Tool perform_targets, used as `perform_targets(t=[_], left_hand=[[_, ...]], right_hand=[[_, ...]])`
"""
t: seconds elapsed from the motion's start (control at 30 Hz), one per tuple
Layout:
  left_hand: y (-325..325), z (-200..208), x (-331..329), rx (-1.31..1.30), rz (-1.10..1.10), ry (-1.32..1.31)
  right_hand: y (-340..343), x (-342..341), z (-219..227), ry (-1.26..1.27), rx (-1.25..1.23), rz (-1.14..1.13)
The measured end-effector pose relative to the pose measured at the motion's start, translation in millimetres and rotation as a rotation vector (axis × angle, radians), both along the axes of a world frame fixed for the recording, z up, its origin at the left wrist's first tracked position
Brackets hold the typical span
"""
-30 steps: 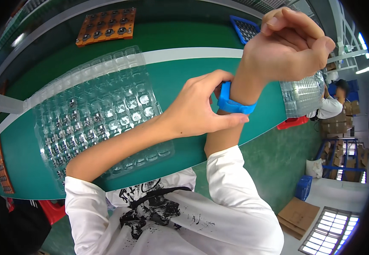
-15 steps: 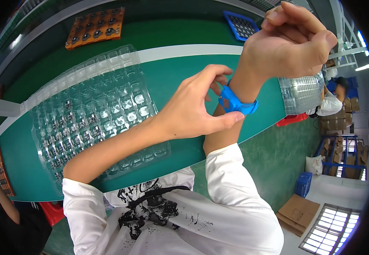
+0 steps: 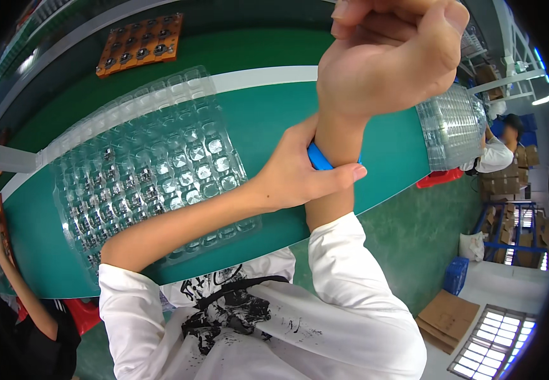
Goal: Placing small electronic switches into a grid tray at an assembly station.
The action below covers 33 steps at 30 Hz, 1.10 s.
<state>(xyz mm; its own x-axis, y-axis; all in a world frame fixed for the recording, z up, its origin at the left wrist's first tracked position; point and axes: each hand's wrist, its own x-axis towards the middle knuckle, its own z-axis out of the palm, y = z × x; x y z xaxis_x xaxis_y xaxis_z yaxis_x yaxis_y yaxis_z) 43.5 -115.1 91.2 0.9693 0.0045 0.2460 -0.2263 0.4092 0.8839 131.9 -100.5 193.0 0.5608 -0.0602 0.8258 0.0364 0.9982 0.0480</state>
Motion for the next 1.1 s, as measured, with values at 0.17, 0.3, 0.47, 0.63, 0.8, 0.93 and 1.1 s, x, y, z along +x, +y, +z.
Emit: perform_targets(t=[0.17,0.3,0.47,0.63,0.8,0.93,1.1], left_hand=[[-4,-9,0,0.006,-0.029,0.004],[-10,-15,-1,-0.033,-0.014,-0.016],[-20,-12,-4,-0.112,0.009,0.019],[-19,-15,-3,-0.229,-0.044,0.036],[-5,-9,3,-0.168,0.048,-0.004],[12,-4,11,-0.092,0.010,0.048],[23,7,17,-0.110,0.096,-0.014]], right_hand=[[-14,-24,4,0.128,-0.386,-0.532],[-15,-24,6,0.300,-0.629,-0.814],[-21,12,0,0.241,-0.487,-0.290],[-21,33,-9,0.408,-0.466,0.274],[-10,30,-14,0.439,-0.448,0.518],[-2,29,-21,0.441,-0.492,0.503],[6,28,-25,0.450,-0.537,0.519]])
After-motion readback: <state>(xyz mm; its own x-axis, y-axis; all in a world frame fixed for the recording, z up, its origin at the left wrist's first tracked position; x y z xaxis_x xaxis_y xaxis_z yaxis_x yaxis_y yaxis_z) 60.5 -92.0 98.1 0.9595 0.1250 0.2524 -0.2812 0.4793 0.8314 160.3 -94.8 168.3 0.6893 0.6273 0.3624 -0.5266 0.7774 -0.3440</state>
